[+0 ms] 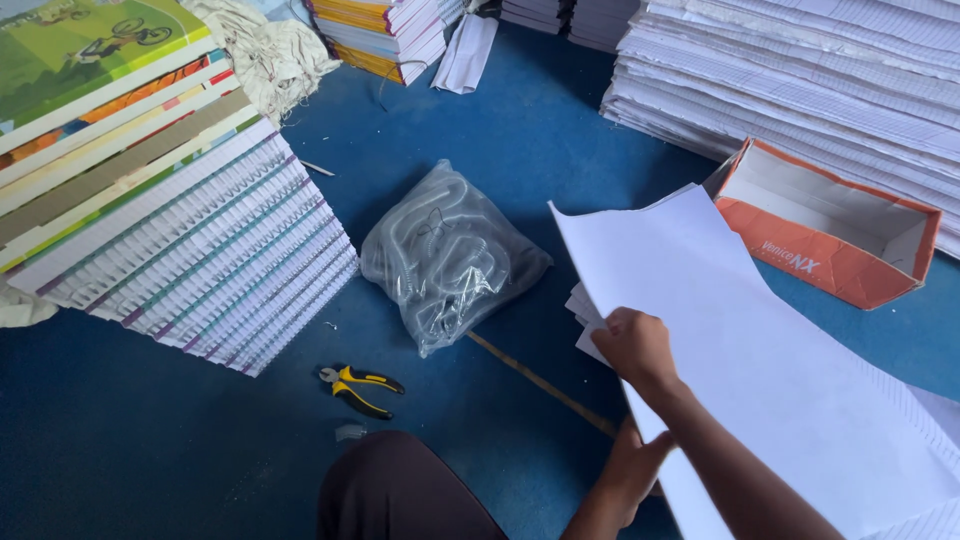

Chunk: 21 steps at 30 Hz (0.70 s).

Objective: The person sits on the floor and organizes stacks of printed sheets and notebooks. They pick up a stack of books, then handle loose printed pages, folding and unfolding them to check alignment and content before stacking them neatly.

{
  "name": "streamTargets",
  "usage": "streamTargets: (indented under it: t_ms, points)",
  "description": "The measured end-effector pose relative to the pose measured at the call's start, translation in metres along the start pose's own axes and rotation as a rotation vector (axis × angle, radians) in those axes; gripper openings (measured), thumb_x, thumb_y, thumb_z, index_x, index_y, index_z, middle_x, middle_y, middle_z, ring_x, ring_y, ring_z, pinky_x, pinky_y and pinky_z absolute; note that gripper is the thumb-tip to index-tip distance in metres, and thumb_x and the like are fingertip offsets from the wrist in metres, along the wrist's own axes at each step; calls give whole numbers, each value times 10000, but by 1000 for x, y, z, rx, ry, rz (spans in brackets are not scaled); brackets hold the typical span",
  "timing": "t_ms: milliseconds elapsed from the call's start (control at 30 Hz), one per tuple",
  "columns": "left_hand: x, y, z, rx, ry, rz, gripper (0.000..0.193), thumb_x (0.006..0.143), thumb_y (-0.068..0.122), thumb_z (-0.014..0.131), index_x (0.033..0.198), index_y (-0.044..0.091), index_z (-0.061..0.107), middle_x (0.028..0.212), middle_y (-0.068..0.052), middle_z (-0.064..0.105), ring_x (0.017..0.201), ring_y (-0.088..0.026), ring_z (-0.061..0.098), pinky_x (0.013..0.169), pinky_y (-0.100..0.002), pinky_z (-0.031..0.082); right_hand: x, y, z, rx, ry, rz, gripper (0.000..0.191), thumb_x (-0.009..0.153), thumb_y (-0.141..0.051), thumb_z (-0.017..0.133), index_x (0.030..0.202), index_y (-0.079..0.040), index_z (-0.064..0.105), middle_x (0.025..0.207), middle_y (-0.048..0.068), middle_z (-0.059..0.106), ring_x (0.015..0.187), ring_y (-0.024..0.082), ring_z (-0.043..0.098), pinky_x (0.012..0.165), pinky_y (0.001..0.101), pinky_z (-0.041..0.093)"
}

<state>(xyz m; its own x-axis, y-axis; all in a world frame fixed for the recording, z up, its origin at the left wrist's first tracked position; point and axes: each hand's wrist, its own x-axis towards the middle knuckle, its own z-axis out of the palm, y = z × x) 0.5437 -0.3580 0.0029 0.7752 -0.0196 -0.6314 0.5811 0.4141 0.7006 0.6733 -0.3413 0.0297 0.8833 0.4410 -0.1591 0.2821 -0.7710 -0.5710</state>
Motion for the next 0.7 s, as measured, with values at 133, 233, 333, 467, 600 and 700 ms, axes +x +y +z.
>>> streamTargets:
  t_ms: [133, 233, 333, 467, 600, 700]
  points:
    - [10, -15, -7, 36, 173, 37, 711, 931, 256, 535, 1547, 24, 266, 1404, -199, 518, 1334, -265, 562, 1120, -384, 452, 4, -15, 12, -14, 9, -53, 211, 835, -162, 708, 976, -20, 774, 885, 172, 779, 732, 266, 768, 712, 363, 629]
    - [18, -21, -16, -20, 233, -20, 621, 925, 182, 494, 1507, 11, 365, 1353, -193, 581, 1273, -259, 631, 1088, -391, 479, 10, -12, 17, -50, -53, -81, 258, 853, -278, 726, 925, -40, 795, 877, 153, 791, 772, 257, 769, 739, 364, 621]
    - [19, -18, -25, -98, 240, -30, 585, 932, 145, 502, 1489, 0, 397, 1359, -201, 603, 1258, -257, 637, 1084, -388, 475, 22, 4, 20, -9, -126, -92, 411, 870, -461, 757, 905, -53, 798, 890, 137, 784, 811, 258, 764, 747, 378, 611]
    - [6, -3, -43, -85, 273, -28, 567, 935, 150, 502, 1486, 38, 428, 1372, -186, 612, 1247, -260, 626, 1067, -385, 464, 44, 57, -4, 26, 34, -78, 445, 835, -464, 768, 904, -25, 800, 888, 161, 798, 848, 309, 780, 813, 412, 597]
    - [-10, 21, -64, -35, 251, -41, 519, 917, 145, 524, 1404, -35, 523, 1310, -234, 660, 1209, -292, 668, 1050, -398, 491, 57, 114, -49, -328, 288, 22, 767, 777, -620, 782, 1197, 19, 716, 1260, 278, 668, 1125, 414, 654, 914, 481, 556]
    - [-21, 33, -78, -82, 220, -27, 539, 912, 134, 522, 1428, -23, 501, 1340, -223, 637, 1228, -303, 643, 1048, -430, 501, 58, 146, -80, -479, 109, 381, 964, 843, -823, 607, 1237, 51, 702, 1336, 300, 645, 1284, 461, 578, 956, 582, 539]
